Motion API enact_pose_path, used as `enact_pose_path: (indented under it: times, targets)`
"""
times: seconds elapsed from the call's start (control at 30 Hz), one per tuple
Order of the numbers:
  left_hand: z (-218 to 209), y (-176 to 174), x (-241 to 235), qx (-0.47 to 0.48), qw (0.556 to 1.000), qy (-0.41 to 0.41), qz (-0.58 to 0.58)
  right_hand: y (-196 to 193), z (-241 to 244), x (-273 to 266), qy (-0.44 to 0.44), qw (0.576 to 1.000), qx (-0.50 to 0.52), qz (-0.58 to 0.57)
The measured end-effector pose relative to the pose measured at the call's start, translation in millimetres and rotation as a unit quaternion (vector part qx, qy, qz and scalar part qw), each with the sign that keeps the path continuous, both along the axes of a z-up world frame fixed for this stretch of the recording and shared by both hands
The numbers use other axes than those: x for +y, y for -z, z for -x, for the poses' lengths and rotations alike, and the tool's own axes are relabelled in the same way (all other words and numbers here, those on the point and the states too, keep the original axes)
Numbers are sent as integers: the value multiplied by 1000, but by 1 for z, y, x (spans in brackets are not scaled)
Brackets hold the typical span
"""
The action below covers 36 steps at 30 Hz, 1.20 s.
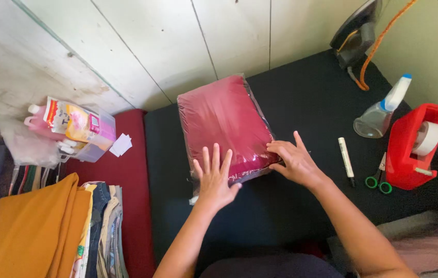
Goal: The person is seen packing ironed clothes in a plastic bag.
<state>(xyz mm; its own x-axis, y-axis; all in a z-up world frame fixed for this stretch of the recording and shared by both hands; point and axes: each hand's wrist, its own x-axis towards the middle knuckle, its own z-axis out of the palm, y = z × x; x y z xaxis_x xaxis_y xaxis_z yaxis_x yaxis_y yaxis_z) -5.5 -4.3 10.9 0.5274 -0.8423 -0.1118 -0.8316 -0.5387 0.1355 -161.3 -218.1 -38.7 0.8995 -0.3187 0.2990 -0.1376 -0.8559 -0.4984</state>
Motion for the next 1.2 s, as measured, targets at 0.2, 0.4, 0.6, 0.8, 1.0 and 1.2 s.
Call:
enact_pose_path:
  times: [0.2,0.4,0.6,0.8,1.0,1.2]
  targets:
    - [25,-2,-41,7,993,62,103,8,0,-2,-5,1000,-29,0]
    - [15,35,-49,-76,978,88,173,-5,6,-1,-10,998,-61,-28]
    - [16,31,-50,-76,976,89,183,7,39,4,62,958,-223,-167]
    - [16,40,-51,-96,971,82,204,62,42,27,130,876,-154,-439]
    - [16,38,-50,-86,967,86,222,97,25,34,121,841,-137,-509]
    - [16,41,-49,-88,965,87,231,86,13,34,144,812,-167,-540]
